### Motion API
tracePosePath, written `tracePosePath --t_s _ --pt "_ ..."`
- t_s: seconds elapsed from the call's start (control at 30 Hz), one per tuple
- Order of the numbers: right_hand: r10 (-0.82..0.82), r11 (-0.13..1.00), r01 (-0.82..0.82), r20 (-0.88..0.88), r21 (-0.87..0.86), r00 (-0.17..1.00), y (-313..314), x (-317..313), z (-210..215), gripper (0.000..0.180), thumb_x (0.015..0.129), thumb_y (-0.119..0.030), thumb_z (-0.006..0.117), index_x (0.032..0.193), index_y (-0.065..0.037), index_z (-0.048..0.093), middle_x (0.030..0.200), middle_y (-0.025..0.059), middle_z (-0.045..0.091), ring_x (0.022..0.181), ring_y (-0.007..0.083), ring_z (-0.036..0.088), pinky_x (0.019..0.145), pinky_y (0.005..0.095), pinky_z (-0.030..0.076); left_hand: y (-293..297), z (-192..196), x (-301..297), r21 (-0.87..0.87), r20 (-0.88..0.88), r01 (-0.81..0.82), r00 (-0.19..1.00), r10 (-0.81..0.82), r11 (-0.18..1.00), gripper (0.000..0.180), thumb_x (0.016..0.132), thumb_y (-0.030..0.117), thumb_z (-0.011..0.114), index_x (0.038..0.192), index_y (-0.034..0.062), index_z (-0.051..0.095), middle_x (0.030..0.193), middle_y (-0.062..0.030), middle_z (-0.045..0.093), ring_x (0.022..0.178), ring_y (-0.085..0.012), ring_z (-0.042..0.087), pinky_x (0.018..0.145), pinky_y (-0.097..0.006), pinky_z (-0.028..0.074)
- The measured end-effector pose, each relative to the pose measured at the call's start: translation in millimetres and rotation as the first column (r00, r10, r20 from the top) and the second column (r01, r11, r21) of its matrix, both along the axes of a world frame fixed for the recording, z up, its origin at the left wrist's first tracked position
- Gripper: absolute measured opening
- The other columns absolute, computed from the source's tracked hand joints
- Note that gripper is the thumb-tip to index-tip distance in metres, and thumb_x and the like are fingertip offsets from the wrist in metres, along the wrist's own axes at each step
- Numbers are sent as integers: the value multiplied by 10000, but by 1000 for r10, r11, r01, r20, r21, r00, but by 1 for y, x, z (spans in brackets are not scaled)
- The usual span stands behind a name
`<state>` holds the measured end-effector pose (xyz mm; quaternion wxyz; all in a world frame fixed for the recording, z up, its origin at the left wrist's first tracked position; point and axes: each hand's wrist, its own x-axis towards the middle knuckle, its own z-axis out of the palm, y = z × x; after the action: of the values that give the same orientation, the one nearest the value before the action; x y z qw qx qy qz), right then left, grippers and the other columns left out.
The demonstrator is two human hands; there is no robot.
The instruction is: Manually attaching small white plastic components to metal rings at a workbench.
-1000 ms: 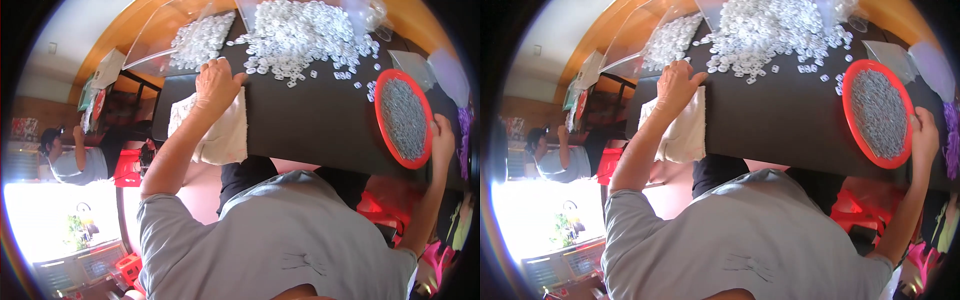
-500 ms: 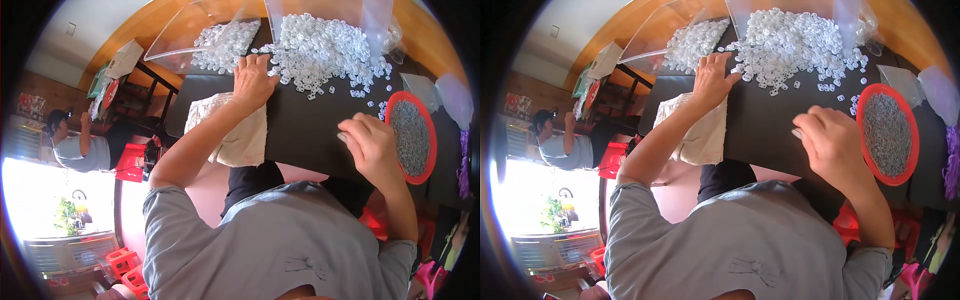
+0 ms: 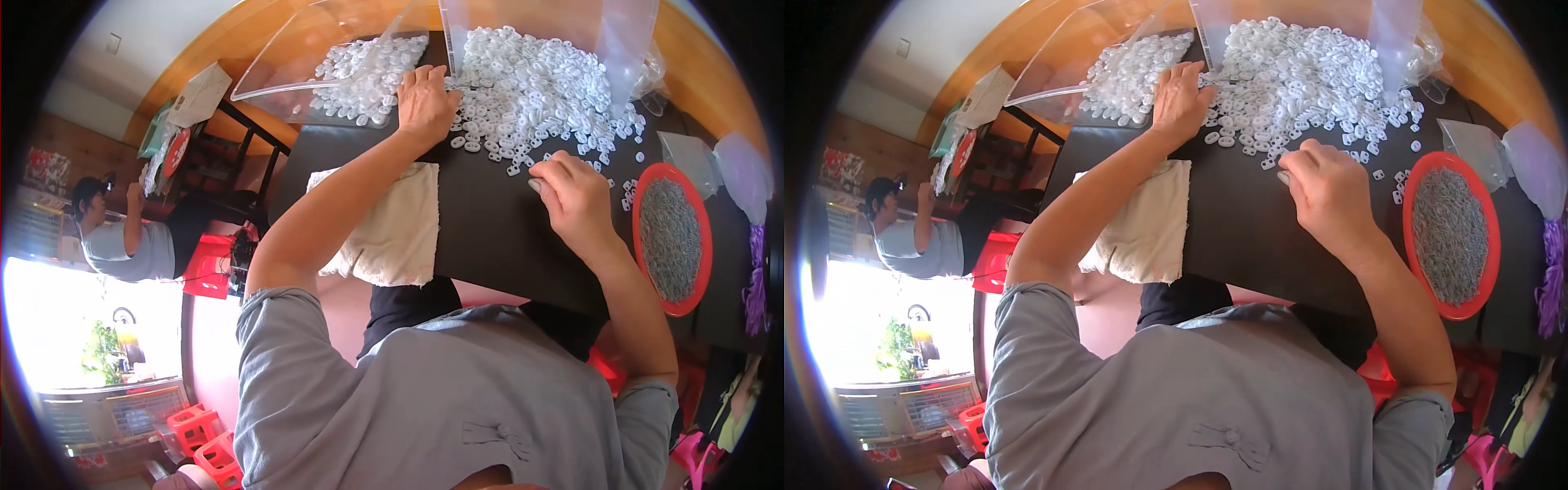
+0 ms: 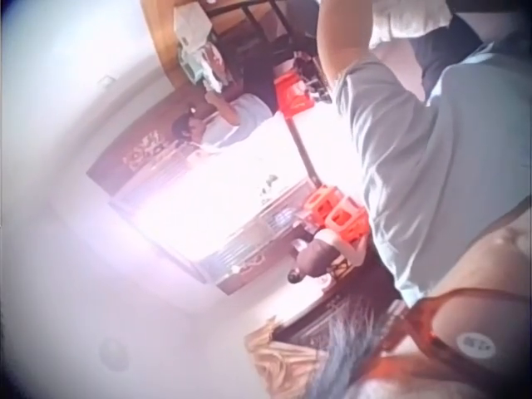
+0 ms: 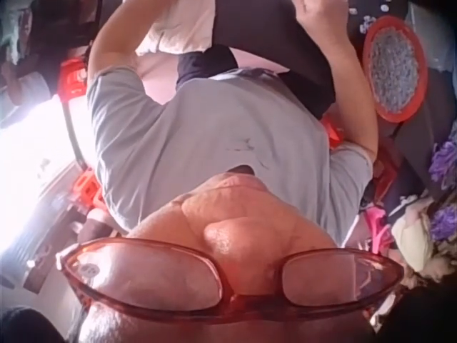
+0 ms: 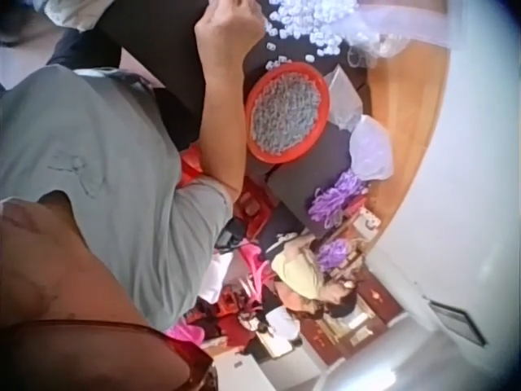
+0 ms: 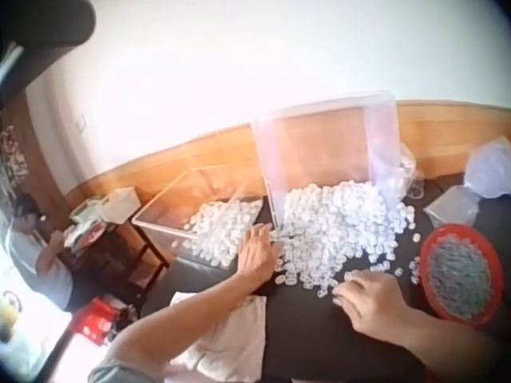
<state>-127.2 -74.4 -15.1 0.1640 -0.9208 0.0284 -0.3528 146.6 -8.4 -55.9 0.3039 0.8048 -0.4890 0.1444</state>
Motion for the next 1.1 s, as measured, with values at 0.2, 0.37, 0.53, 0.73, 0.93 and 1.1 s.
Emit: tracePosePath --t_s 0.2,0.37,0.53,0.73,0.93,1.1 --pt "-182 976 171 -79 -135 980 -5 -6 -11 116 761 -29 668 856 -44 602 783 92 560 753 292 594 653 395 465 -11 -8 10 164 -7 -68 998 70 984 472 843 367 590 1217 79 608 1314 -150 524 1242 -347 418 1044 -464 318" --pt "-311 949 315 -155 5 938 -18 -9 -15 72 806 -85 660 863 -62 623 804 77 607 752 282 611 661 384 465 -6 -3 -9 58 -218 -12 976 24 998 544 812 388 646 1189 -2 611 1282 -156 524 1228 -368 404 1040 -438 332" --pt "-317 903 364 -217 229 923 -25 -11 -13 75 825 -97 652 873 -40 643 824 92 640 717 271 625 651 342 456 1 10 -46 83 -298 -26 953 50 996 592 756 312 719 1224 -20 575 1285 -196 510 1230 -361 402 1013 -429 377" --pt "-318 913 354 -190 204 929 -23 -6 -17 60 823 -70 644 877 -44 643 819 86 644 709 259 627 645 336 461 -1 16 -64 58 -421 54 907 -24 997 528 716 223 741 1184 20 608 1276 -191 499 1229 -350 389 1005 -413 384" --pt "-301 927 314 -92 207 949 -25 -6 -18 60 814 -44 640 874 -44 637 820 76 639 701 254 629 632 326 468 -4 30 -77 -127 115 334 940 -320 934 218 705 188 733 882 70 681 984 -108 616 984 -330 536 862 -417 465" --pt "-313 925 330 -115 187 943 -20 -5 -19 51 811 -45 642 861 -47 633 802 75 630 682 254 623 625 330 467 -13 17 -92 11 19 546 838 -546 838 103 736 107 722 805 72 655 814 -56 614 824 -256 586 702 -363 499"
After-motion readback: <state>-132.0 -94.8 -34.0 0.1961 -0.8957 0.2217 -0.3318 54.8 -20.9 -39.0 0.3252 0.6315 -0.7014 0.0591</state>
